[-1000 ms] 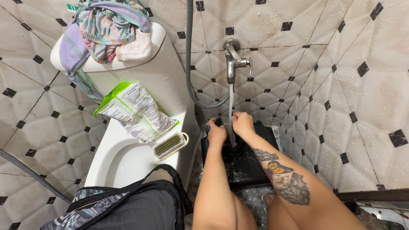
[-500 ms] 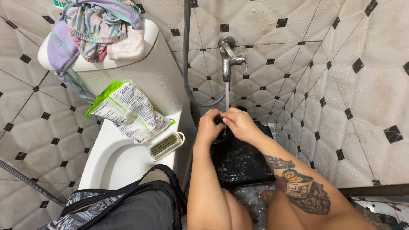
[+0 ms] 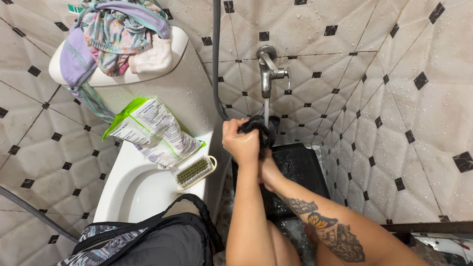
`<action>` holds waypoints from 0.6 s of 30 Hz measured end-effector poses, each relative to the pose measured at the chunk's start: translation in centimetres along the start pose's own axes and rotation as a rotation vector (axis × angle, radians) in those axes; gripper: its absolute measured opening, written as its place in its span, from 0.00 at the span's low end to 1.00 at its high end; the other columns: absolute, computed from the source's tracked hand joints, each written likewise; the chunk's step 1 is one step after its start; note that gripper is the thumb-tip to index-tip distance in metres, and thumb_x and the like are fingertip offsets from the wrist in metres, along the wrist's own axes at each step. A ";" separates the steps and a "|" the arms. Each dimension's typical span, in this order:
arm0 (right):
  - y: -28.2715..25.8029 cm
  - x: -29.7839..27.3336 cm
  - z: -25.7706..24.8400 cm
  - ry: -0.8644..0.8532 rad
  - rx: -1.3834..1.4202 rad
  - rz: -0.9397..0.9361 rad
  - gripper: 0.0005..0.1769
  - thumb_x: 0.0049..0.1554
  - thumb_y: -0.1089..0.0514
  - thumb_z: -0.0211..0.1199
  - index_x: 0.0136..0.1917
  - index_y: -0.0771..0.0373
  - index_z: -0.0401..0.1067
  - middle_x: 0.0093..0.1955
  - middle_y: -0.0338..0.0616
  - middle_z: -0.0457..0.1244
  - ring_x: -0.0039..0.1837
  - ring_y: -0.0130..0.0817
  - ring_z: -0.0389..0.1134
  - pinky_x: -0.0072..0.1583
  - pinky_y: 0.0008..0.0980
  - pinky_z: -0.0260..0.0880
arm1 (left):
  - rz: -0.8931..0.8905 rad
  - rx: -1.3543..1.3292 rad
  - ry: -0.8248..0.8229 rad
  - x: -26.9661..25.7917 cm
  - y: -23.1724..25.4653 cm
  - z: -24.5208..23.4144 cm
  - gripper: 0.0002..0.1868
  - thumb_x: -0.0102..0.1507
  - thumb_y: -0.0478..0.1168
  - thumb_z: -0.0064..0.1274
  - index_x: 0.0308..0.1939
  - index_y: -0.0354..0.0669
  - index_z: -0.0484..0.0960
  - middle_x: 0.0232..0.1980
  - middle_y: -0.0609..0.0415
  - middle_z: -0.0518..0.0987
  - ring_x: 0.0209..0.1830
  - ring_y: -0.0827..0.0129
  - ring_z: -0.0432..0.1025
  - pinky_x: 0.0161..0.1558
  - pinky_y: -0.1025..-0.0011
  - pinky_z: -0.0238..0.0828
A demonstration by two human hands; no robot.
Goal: The person washes a bag by hand under a faucet, scrubbing the interior and exterior surfaces with a brush and soap, and rinsing it thoroughly.
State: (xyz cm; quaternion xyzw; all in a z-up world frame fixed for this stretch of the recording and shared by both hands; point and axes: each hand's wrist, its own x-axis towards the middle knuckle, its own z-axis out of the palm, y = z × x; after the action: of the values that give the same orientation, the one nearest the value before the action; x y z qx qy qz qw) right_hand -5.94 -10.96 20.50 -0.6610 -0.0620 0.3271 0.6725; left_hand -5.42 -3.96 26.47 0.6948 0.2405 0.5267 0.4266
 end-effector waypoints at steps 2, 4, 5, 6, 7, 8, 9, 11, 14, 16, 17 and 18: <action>0.2 0.4 -0.8 0.097 0.277 -0.141 0.33 0.56 0.58 0.62 0.73 0.64 0.60 0.54 0.62 0.64 0.38 0.42 0.64 0.29 0.30 0.63 | 0.064 -0.115 0.062 0.3 1.2 -0.9 0.09 0.47 0.26 0.57 0.28 0.36 0.73 0.33 0.50 0.73 0.38 0.59 0.80 0.44 0.66 0.75; -0.9 1.4 -3.2 0.128 0.255 -0.023 0.22 0.57 0.62 0.53 0.65 0.59 0.68 0.54 0.41 0.67 0.50 0.27 0.71 0.35 0.35 0.79 | 0.097 -0.226 0.058 1.1 2.0 -2.4 0.11 0.48 0.25 0.55 0.30 0.36 0.71 0.36 0.50 0.74 0.41 0.59 0.79 0.47 0.66 0.75; -1.2 1.4 -4.8 0.177 -0.026 -0.188 0.21 0.54 0.66 0.57 0.61 0.60 0.72 0.56 0.39 0.64 0.50 0.31 0.71 0.37 0.36 0.78 | 0.135 -0.342 0.055 1.8 2.5 -3.0 0.13 0.49 0.23 0.54 0.32 0.36 0.69 0.39 0.51 0.74 0.44 0.59 0.78 0.51 0.66 0.74; -1.5 1.4 -7.2 0.224 -0.309 -0.351 0.21 0.50 0.70 0.60 0.57 0.61 0.76 0.57 0.38 0.61 0.50 0.35 0.72 0.39 0.37 0.76 | 0.139 -0.345 0.055 2.5 2.7 -3.8 0.13 0.49 0.23 0.54 0.32 0.36 0.69 0.39 0.51 0.74 0.44 0.59 0.78 0.51 0.66 0.74; -1.9 1.6 -9.7 0.269 -0.228 -0.487 0.15 0.57 0.68 0.54 0.57 0.64 0.70 0.51 0.43 0.65 0.49 0.38 0.72 0.45 0.37 0.78 | 0.205 -0.324 -0.014 2.6 2.7 -4.9 0.13 0.48 0.22 0.52 0.32 0.36 0.69 0.46 0.48 0.76 0.46 0.56 0.77 0.51 0.65 0.74; -2.2 2.3 -11.7 0.313 -0.146 -0.623 0.09 0.64 0.67 0.48 0.57 0.66 0.64 0.45 0.49 0.70 0.48 0.40 0.73 0.51 0.37 0.80 | 0.270 -0.303 -0.083 2.6 2.5 -5.5 0.13 0.47 0.20 0.49 0.32 0.35 0.69 0.52 0.44 0.77 0.49 0.54 0.77 0.50 0.64 0.73; -2.3 3.0 -13.2 0.310 -0.145 -0.616 0.09 0.64 0.67 0.48 0.57 0.66 0.64 0.45 0.49 0.70 0.48 0.40 0.73 0.51 0.37 0.80 | 0.266 -0.296 -0.083 2.4 2.2 -5.3 0.13 0.47 0.20 0.49 0.32 0.35 0.69 0.52 0.44 0.77 0.49 0.54 0.77 0.50 0.64 0.73; -2.4 4.2 -15.1 0.411 -0.749 -0.852 0.10 0.59 0.69 0.56 0.51 0.59 0.73 0.54 0.49 0.67 0.57 0.39 0.71 0.60 0.38 0.73 | -0.073 -0.371 -0.154 1.5 1.7 -3.8 0.09 0.55 0.26 0.56 0.32 0.37 0.71 0.35 0.49 0.83 0.36 0.63 0.74 0.43 0.69 0.74; 0.8 3.7 -12.2 -0.195 -0.550 -0.332 0.38 0.47 0.66 0.64 0.71 0.62 0.61 0.58 0.45 0.65 0.59 0.39 0.66 0.59 0.35 0.67 | -0.223 0.090 -0.117 -0.5 1.5 -2.1 0.09 0.52 0.30 0.59 0.28 0.37 0.72 0.24 0.45 0.77 0.25 0.61 0.73 0.35 0.67 0.71; 2.2 3.9 -10.3 -0.176 -0.411 -0.186 0.34 0.51 0.58 0.64 0.71 0.61 0.63 0.60 0.47 0.66 0.61 0.39 0.66 0.61 0.35 0.65 | -0.197 0.028 -0.069 -0.7 1.2 -2.0 0.09 0.51 0.30 0.59 0.28 0.37 0.72 0.25 0.44 0.78 0.24 0.62 0.73 0.35 0.67 0.71; 2.7 3.9 -9.9 -0.154 -0.272 -0.047 0.33 0.55 0.50 0.65 0.71 0.61 0.64 0.62 0.50 0.67 0.64 0.40 0.66 0.64 0.34 0.64 | -0.167 -0.037 -0.021 -0.7 1.2 -1.9 0.09 0.50 0.31 0.58 0.27 0.37 0.71 0.25 0.44 0.78 0.24 0.63 0.72 0.35 0.67 0.71; 3.1 4.0 -9.6 -0.152 -0.273 -0.049 0.33 0.55 0.50 0.65 0.71 0.61 0.64 0.62 0.50 0.67 0.64 0.40 0.66 0.64 0.34 0.64 | -0.165 -0.040 -0.021 -0.9 1.4 -1.8 0.09 0.50 0.31 0.58 0.27 0.37 0.71 0.25 0.44 0.78 0.24 0.63 0.72 0.35 0.67 0.71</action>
State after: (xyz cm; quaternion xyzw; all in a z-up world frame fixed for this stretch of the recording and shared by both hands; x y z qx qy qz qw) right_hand 1.02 -17.34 15.14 -0.7180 -0.1728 0.3481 0.5774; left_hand -7.56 -4.75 27.35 0.6693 0.2820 0.4872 0.4849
